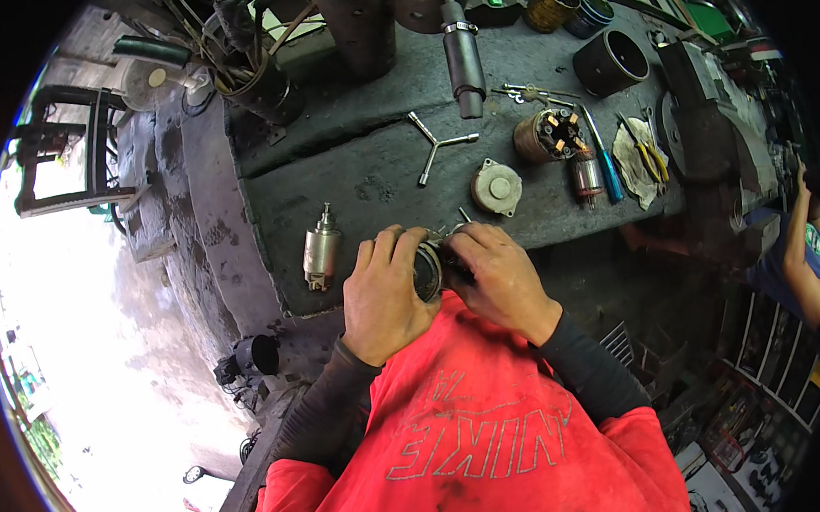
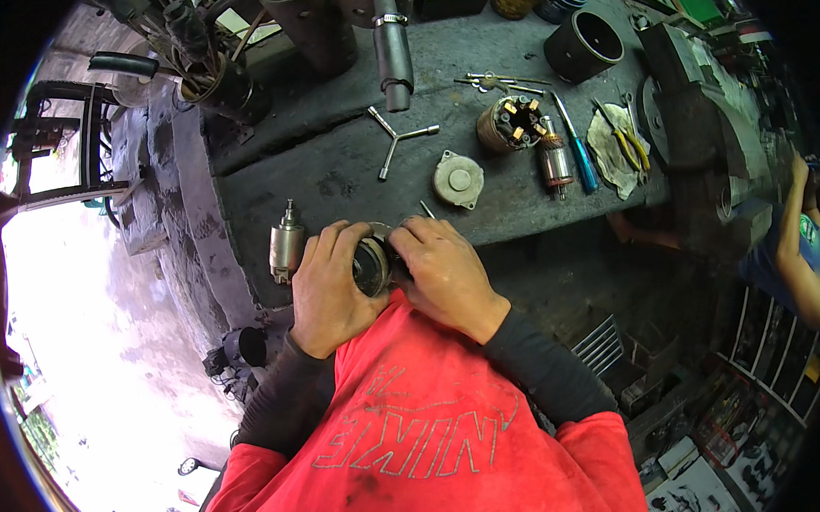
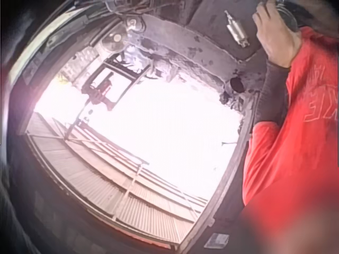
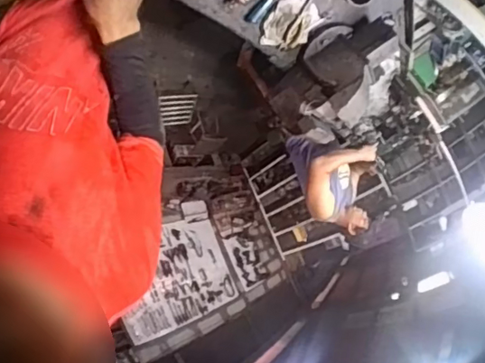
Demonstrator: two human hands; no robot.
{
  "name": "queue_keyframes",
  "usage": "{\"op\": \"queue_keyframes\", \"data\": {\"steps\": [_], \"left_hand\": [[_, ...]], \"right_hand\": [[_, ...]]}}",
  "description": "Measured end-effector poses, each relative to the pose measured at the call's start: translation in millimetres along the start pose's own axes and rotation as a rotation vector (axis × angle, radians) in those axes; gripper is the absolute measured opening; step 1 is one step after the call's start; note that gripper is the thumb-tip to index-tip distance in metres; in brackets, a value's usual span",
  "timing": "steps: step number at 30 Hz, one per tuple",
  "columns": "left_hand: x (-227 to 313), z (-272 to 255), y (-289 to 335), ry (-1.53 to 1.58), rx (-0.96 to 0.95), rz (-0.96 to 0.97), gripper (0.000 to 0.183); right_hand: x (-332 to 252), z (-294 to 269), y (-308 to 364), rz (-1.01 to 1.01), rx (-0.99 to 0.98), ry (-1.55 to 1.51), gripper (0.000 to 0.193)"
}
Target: The person disassembles and reassembles small electromechanical components on a workbench. They use a T-handle wrench to loosen screws, separate housings, and then reattach parts by hand and with the wrench. The person handles multiple small metal housings, screws, and internal components throughout the process.
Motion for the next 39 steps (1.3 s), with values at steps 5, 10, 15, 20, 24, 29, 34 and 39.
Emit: {"op": "queue_keyframes", "data": {"steps": [5, 10, 15, 20, 24, 29, 34, 39], "left_hand": [[0, 0, 0, -0.015, 0.008, 0.013, 0.072], [0, -1, 1, -0.01, 0.022, 0.035, 0.072], [0, -1, 2, -0.012, 0.018, 0.033, 0.073], [0, 0, 1, -0.008, -0.008, 0.012, 0.075], [-2, -2, 2, -0.004, -0.003, 0.009, 0.075], [-3, 0, 3, -0.006, -0.004, 0.001, 0.076], [-1, -1, 2, -0.021, 0.006, 0.007, 0.077], [-1, -3, 1, 0.005, -0.007, 0.008, 0.078]], "right_hand": [[-5, -1, -2, -0.015, 0.001, -0.011, 0.042], [-9, -2, -3, -0.043, 0.002, 0.016, 0.044], [-4, 3, -1, -0.028, -0.041, 0.005, 0.044], [-5, -2, 0, -0.032, -0.003, -0.01, 0.046], [8, -24, 5, 0.024, 0.098, -0.174, 0.045], [21, -31, 18, 0.129, 0.169, -0.334, 0.039], [20, -25, 23, 0.115, 0.229, -0.376, 0.031], [66, -32, 21, 0.233, 0.319, -0.981, 0.02]]}}
Point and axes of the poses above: each hand's wrist, its own y-axis away from the middle knuckle, its own z-axis out of the palm, x = y × z, the point moved 9 cm from there along -y, towards the middle knuckle, and after that the axes turned 13 degrees about -x, right-handed, at the moved point
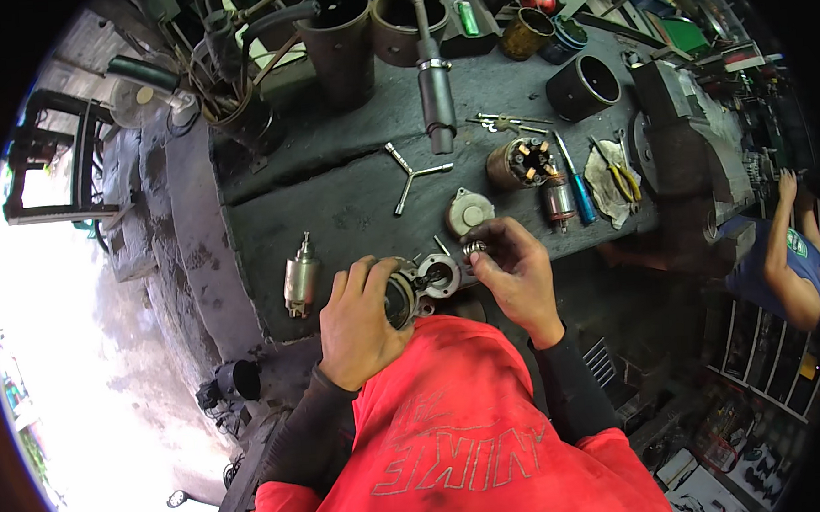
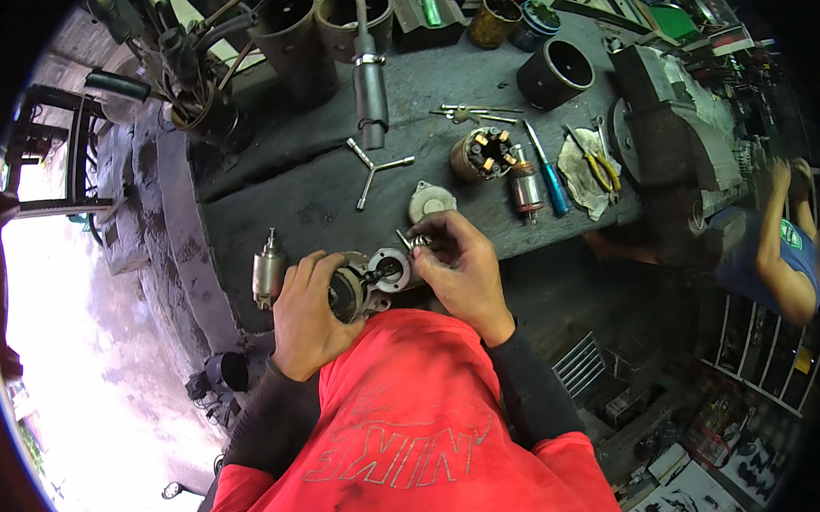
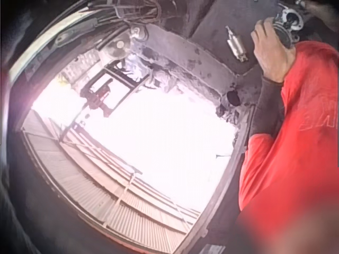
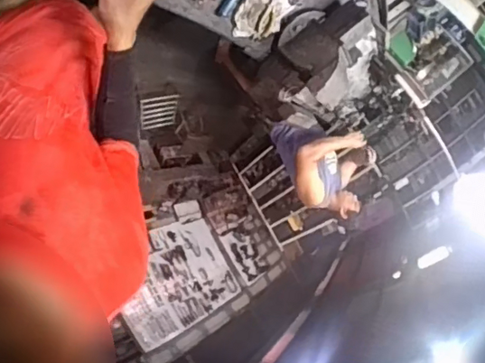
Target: The person disassembles and reassembles small electromechanical components on a workbench. They use a T-handle wrench to loosen screws, separate housings, and then reattach parts by hand and with the wrench. The person handles multiple small metal housings, screws, and internal components throughout the process.
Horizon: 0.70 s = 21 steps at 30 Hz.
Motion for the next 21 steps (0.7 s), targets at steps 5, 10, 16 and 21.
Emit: {"op": "queue_keyframes", "data": {"steps": [5, 10, 16, 21], "left_hand": [[-1, -2, 1, -0.014, 0.011, -0.004, 0.077], [-5, -1, 1, 0.002, 0.0, 0.013, 0.076], [-10, -5, 1, 0.014, -0.006, 0.044, 0.077], [-20, -7, 4, 0.046, -0.007, 0.041, 0.082]], "right_hand": [[11, 23, -9, 0.244, -0.351, -0.118, 0.019], [-39, 71, -12, -0.397, -0.59, 1.139, 0.018], [-30, 96, -27, -0.465, -0.922, 1.334, 0.013], [-29, 113, -25, -0.612, -0.907, 1.416, 0.007]]}}
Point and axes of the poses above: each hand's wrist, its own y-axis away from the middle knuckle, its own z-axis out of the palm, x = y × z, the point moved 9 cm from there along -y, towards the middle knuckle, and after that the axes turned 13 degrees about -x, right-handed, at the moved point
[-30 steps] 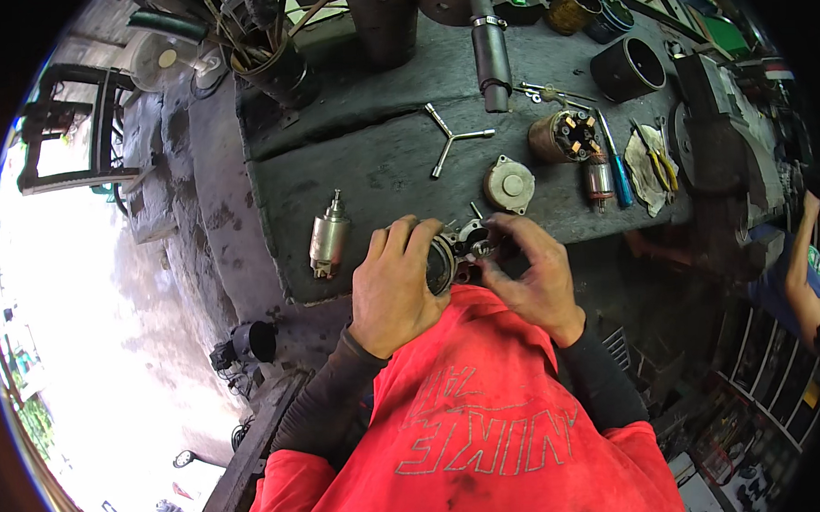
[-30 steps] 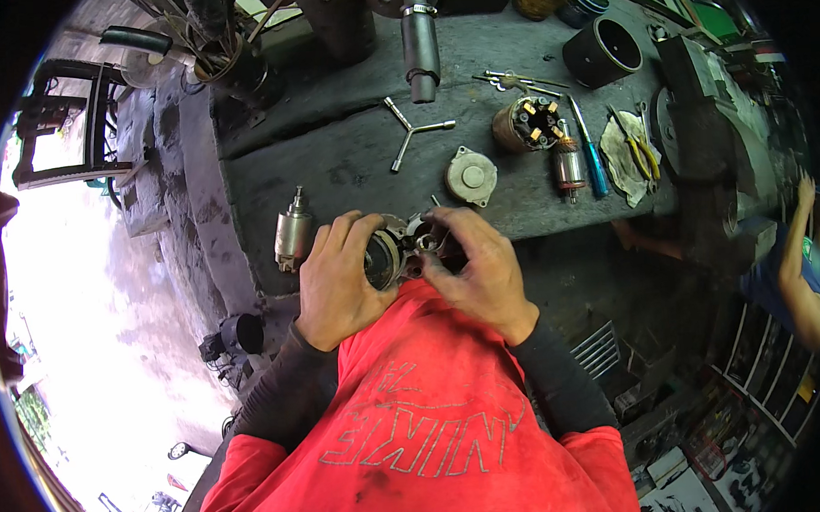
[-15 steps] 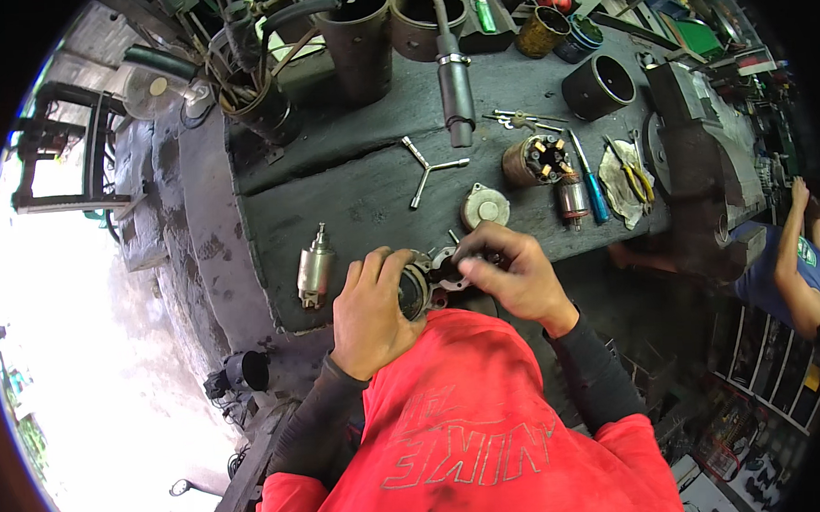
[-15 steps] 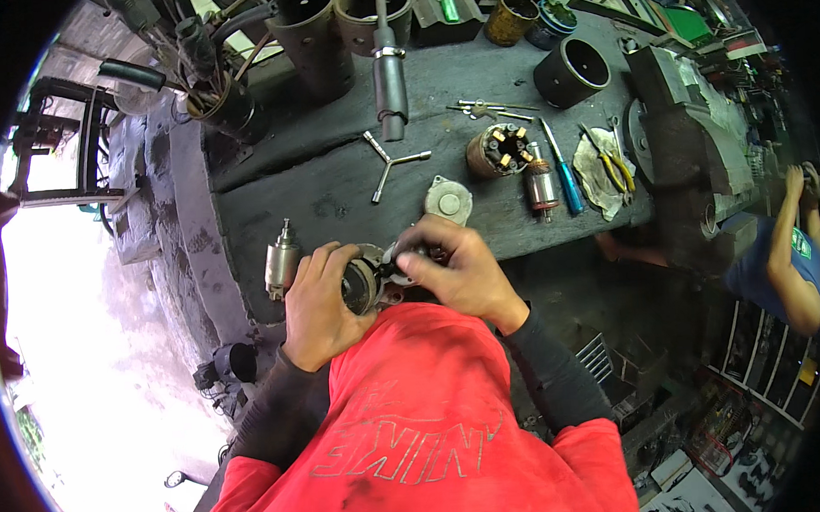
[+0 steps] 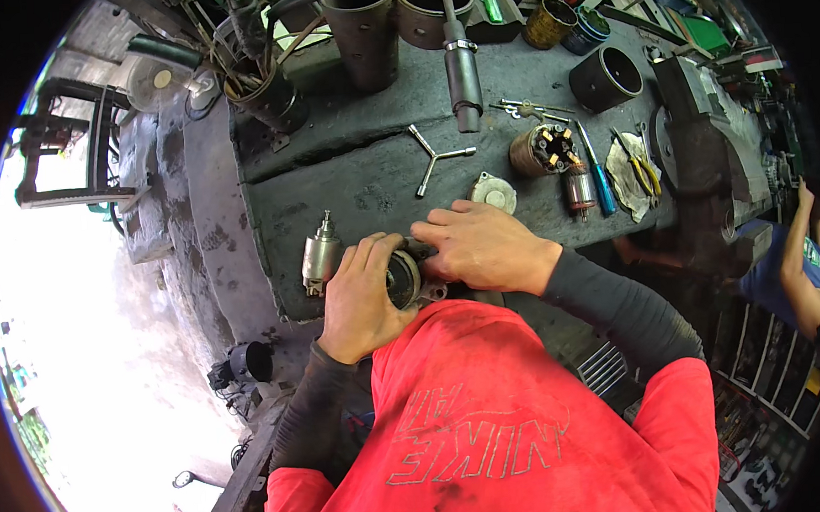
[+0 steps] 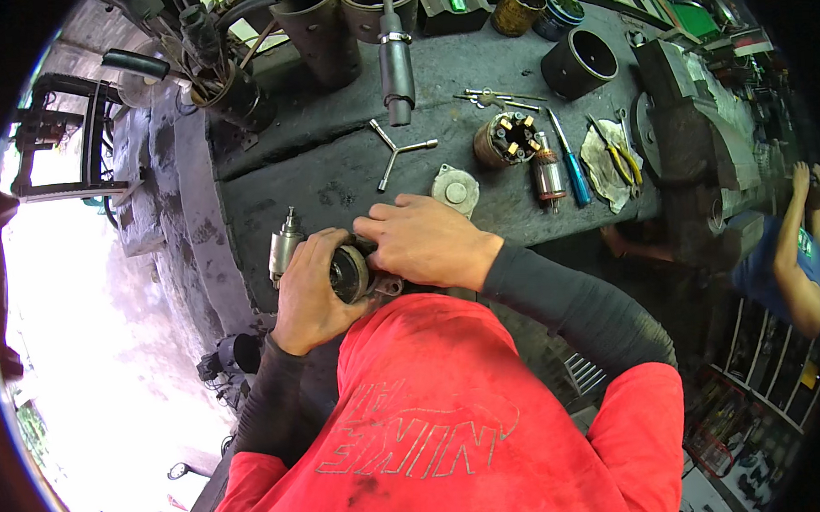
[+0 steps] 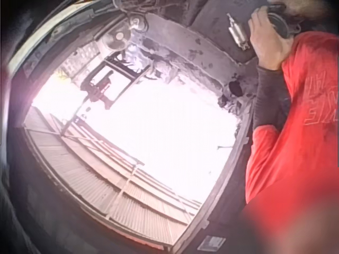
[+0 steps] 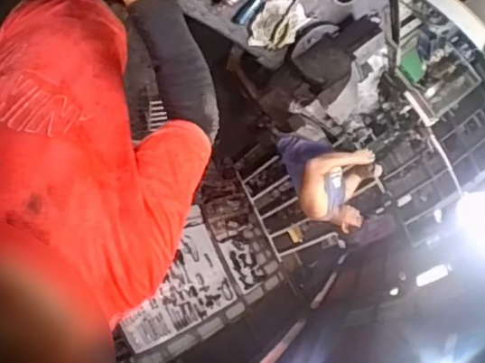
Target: The person disassembles and reassembles small electromechanical components on a workbench. They use a T-handle wrench to loosen screws, separate housings, and then reattach parts by hand and with the wrench. The person handles multiple small metal housings, screws, and internal components throughout the process.
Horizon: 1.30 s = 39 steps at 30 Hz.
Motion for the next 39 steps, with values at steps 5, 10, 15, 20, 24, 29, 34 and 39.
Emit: {"op": "queue_keyframes", "data": {"steps": [5, 10, 15, 20, 24, 29, 34, 39], "left_hand": [[-9, -4, 2, -0.003, -0.028, 0.012, 0.084], [-5, -3, -2, -0.008, -0.082, 0.044, 0.087], [4, -1, -9, -0.003, -0.118, 0.074, 0.09], [-7, -1, -9, 0.023, -0.14, 0.019, 0.091], [-18, -2, -4, 0.045, -0.142, -0.015, 0.094], [-23, -3, -2, 0.042, -0.145, -0.059, 0.101], [-21, -4, 1, 0.026, -0.104, -0.071, 0.094], [-26, 0, 5, 0.045, -0.086, -0.095, 0.102]], "right_hand": [[-10, 2, -11, -0.095, 0.059, 0.029, 0.012], [-9, 9, -6, -0.176, 0.1, -0.059, 0.014], [-2, 17, 3, -0.159, 0.001, -0.201, 0.013], [55, -32, 61, 0.055, 0.234, -0.525, 0.031], [190, -87, 144, 0.554, 0.611, -0.304, 0.033], [338, -38, 143, 0.88, 0.235, -0.154, 0.036], [384, 11, 130, 0.879, 0.152, -0.205, 0.036], [311, -57, 178, 0.986, 0.637, -0.06, 0.044]]}}
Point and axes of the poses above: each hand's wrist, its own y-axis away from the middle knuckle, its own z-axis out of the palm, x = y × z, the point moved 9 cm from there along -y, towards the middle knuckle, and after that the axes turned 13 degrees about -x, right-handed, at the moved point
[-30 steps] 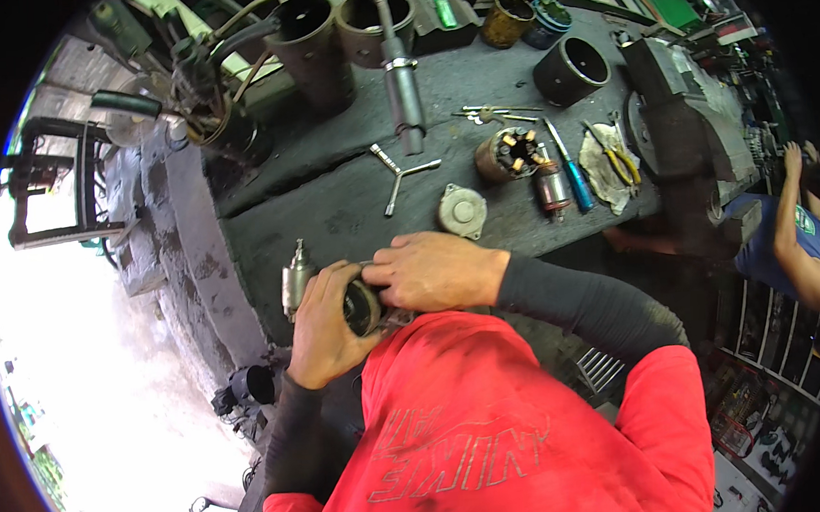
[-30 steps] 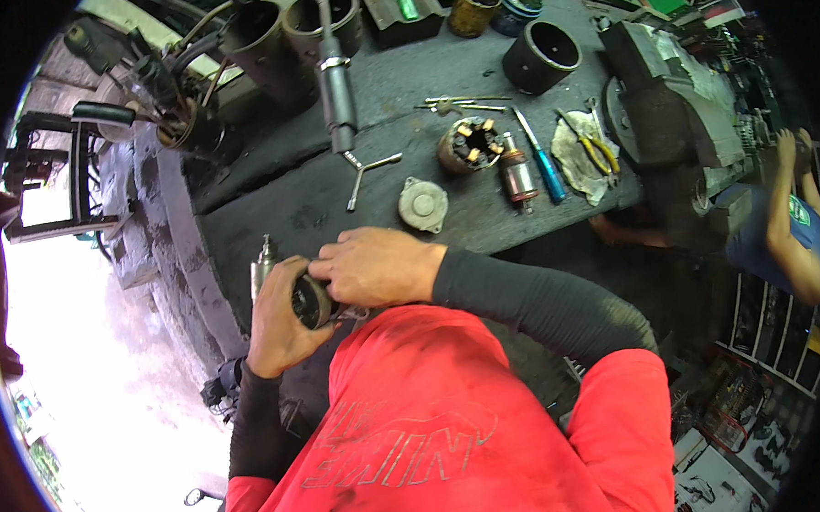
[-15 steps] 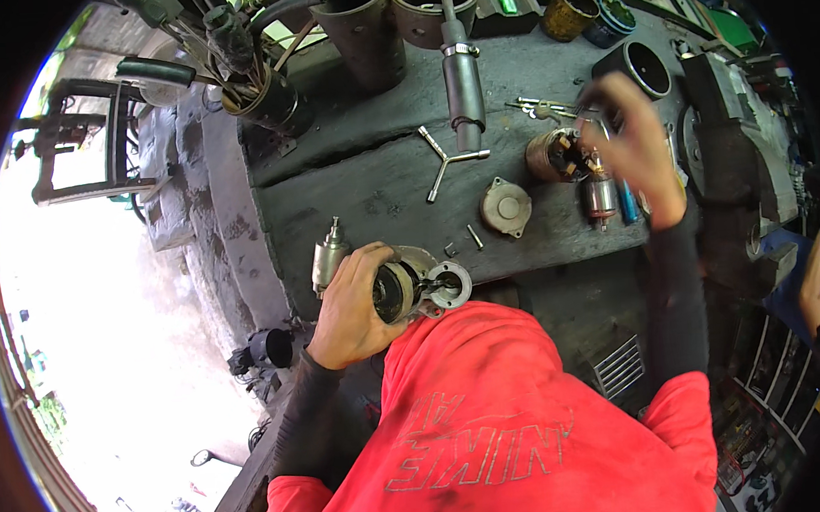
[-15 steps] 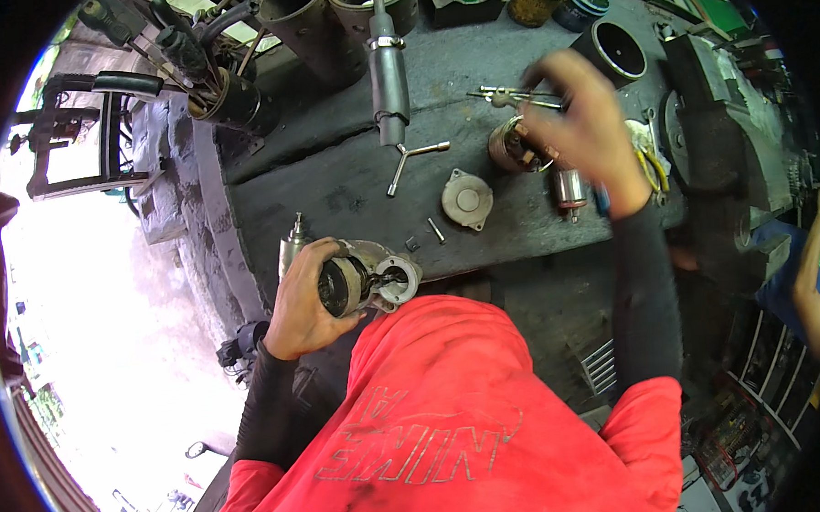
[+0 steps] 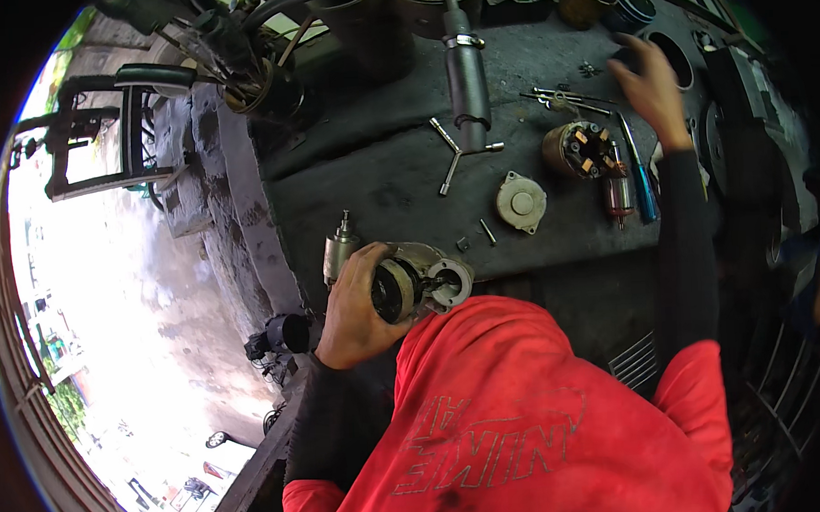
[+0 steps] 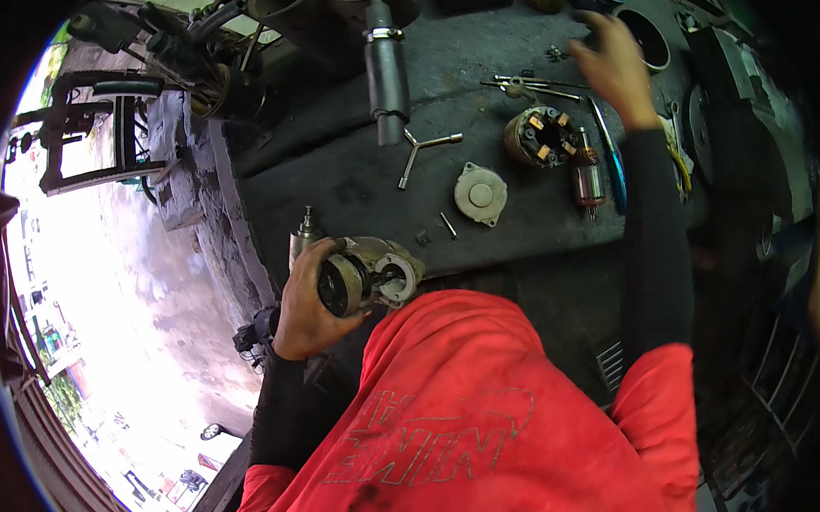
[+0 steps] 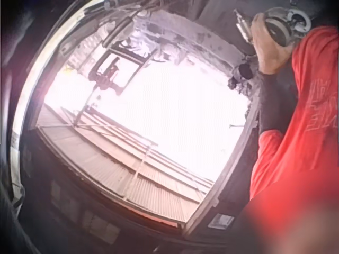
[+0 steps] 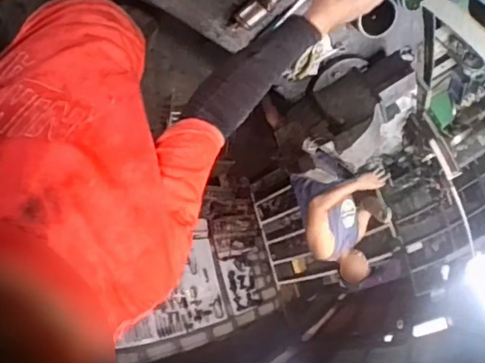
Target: The person disassembles and reassembles small electromechanical components on a workbench. They use a T-handle wrench to loosen screws, separate housings, and then reattach parts by hand and with the wrench. The person handles multiple small metal housings, screws, and internal components throughout the process.
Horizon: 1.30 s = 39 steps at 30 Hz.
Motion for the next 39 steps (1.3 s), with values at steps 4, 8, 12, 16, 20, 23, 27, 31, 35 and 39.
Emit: {"op": "queue_keyframes", "data": {"steps": [4, 8, 12, 16, 20, 23, 27, 31, 35, 39], "left_hand": [[-2, 0, 3, 0.039, 0.014, 0.003, 0.103], [-3, -1, 2, 0.019, 0.002, 0.021, 0.103], [-7, -4, 2, 0.013, -0.006, 0.073, 0.102], [-22, -6, 4, 0.042, -0.015, 0.06, 0.103], [-46, -6, 3, 0.257, -0.027, -0.049, 0.105], [-56, -7, 2, 0.43, -0.061, -0.088, 0.106], [-56, -18, 10, 0.628, -0.065, -0.058, 0.112], [-50, -36, 19, 0.666, -0.04, -0.036, 0.122], [-39, -50, 20, 0.64, -0.009, 0.018, 0.12], [-30, -55, 16, 0.575, -0.005, 0.064, 0.117]], "right_hand": [[-63, -21, 132, 0.059, -0.147, -0.886, 0.024], [-178, 79, 222, -0.238, -0.703, -0.735, 0.077], [-225, 142, 239, -0.432, -0.719, -0.793, 0.109], [-240, 160, 243, -0.538, -0.783, -0.697, 0.12], [-247, 163, 238, -0.389, -0.642, -0.912, 0.104], [-254, 172, 236, -0.246, -0.623, -0.974, 0.095], [-268, 139, 233, -0.24, -0.502, -0.97, 0.081], [-278, 86, 223, -0.219, -0.346, -0.798, 0.08], [-282, 56, 213, -0.211, -0.313, -0.781, 0.081], [-281, 42, 212, -0.211, -0.269, -0.747, 0.081]]}}
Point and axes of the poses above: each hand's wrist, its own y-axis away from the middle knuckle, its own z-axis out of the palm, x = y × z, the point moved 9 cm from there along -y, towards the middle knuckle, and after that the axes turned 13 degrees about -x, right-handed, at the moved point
